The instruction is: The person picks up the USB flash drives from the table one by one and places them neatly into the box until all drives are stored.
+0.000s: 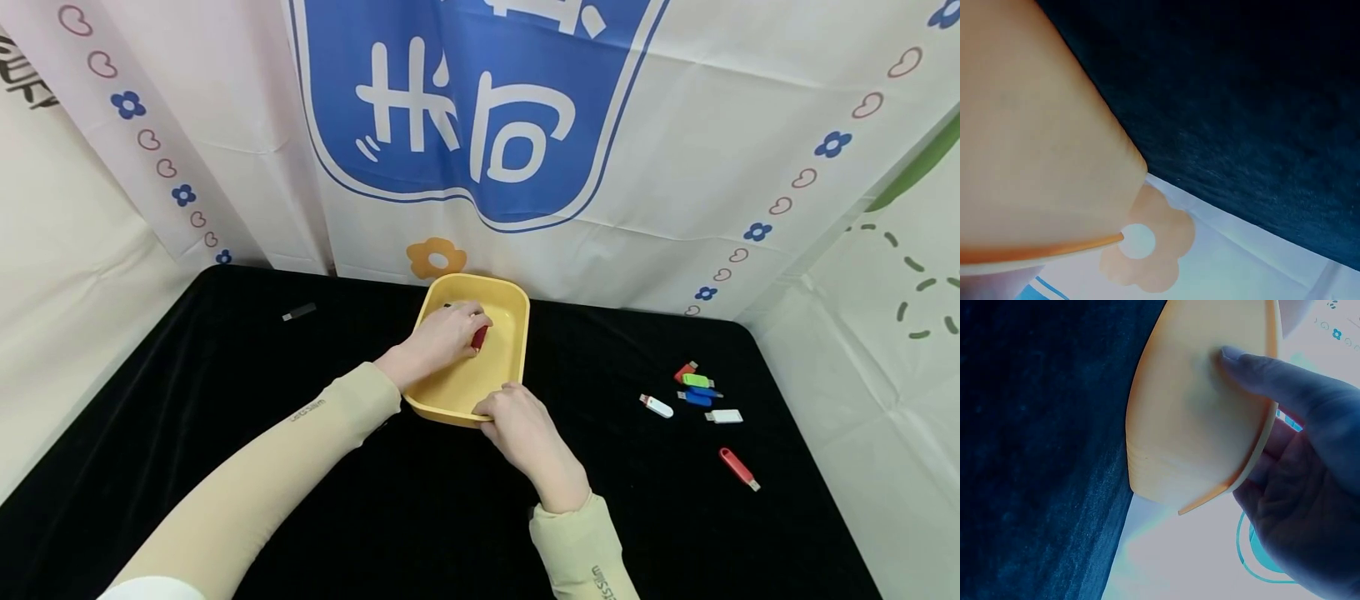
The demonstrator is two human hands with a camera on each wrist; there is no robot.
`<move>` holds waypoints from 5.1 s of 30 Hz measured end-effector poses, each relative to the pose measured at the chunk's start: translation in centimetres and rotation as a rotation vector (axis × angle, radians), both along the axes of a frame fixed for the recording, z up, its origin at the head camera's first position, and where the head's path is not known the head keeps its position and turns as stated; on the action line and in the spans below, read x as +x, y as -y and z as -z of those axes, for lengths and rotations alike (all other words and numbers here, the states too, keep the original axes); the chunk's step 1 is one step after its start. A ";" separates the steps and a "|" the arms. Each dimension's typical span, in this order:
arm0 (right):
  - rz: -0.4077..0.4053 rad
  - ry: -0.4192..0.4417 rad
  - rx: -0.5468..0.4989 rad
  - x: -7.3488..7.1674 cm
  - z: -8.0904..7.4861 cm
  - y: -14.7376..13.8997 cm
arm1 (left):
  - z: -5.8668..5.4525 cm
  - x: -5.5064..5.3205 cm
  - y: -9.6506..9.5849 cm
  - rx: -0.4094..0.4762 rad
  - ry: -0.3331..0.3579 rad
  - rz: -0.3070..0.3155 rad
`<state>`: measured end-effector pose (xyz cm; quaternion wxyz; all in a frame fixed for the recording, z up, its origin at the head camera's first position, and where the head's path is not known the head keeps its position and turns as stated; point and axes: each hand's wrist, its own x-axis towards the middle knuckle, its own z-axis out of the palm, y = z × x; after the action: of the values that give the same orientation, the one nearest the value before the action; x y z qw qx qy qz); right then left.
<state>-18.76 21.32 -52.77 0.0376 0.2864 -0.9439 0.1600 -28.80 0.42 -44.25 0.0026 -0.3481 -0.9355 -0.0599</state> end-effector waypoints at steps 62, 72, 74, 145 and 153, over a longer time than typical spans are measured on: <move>-0.009 -0.012 -0.015 0.0 0.1 -0.2 | 0.1 -1.3 -0.4 -0.204 0.040 -0.150; 0.002 0.022 -0.024 -0.1 0.2 -0.1 | 4.7 -5.4 0.1 0.066 0.004 -0.157; 0.001 0.020 -0.023 -0.1 0.2 -0.1 | 5.7 -6.4 0.3 0.193 -0.052 -0.177; 0.022 -0.037 0.001 0.2 -0.2 0.2 | 7.3 -6.4 25.6 0.127 0.102 -0.513; 0.031 0.003 -0.006 0.3 -0.4 0.4 | 6.7 -6.4 25.2 0.112 0.148 -0.504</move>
<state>-18.51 20.97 -52.37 0.0393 0.2712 -0.9479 0.1627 -35.17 -24.74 -50.91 -0.0314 -0.0980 -0.9856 -0.1343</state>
